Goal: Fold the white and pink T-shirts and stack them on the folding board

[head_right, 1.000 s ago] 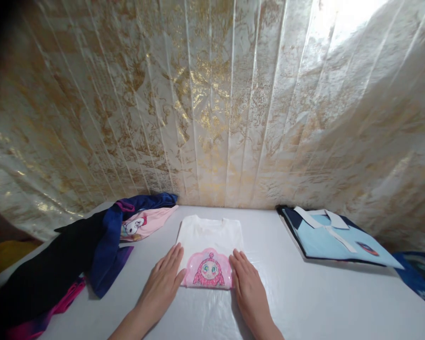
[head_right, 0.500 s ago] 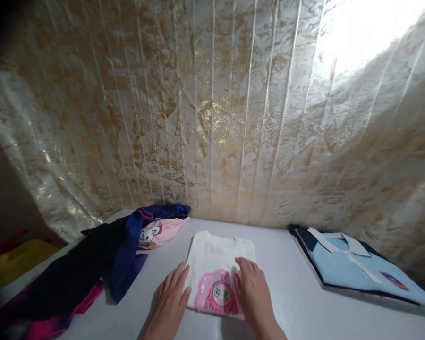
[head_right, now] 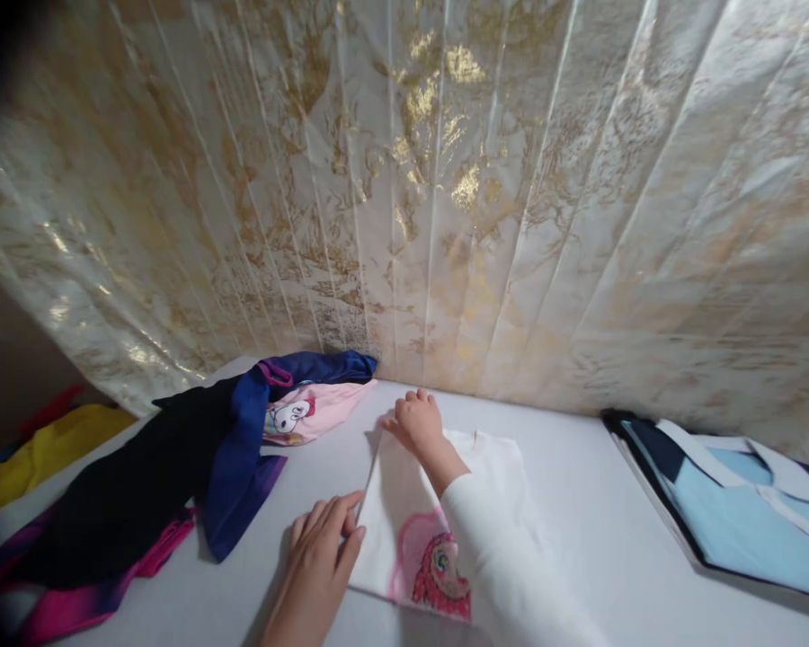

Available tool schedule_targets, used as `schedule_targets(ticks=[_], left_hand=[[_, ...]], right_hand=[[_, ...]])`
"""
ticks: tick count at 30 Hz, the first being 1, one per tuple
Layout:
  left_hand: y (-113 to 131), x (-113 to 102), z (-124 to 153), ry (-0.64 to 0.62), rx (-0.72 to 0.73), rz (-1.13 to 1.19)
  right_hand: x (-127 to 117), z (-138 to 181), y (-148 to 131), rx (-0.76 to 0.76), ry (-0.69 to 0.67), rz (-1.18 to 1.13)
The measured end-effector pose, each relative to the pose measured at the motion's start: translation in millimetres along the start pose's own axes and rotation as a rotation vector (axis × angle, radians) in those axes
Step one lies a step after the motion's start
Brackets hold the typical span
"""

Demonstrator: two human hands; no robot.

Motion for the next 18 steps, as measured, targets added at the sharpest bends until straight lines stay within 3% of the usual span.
schedule_targets(ticks=[9,18], left_hand=[[-2.6,-0.3,-0.1,0.019,-0.008,0.065],[2.5,-4.9,-1.6,0.014,0.016,0.037]], right_hand=[[-6.7,9.8,14.4,0.019,-0.115,0.002],[7.0,2.7,3.6,0.073,-0.146,0.003]])
Point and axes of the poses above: each hand's wrist, its own z-axis away from the middle knuckle, its own x-axis out of the palm, y = z × x, the point moved 6 cm from there along -z, towards the middle knuckle
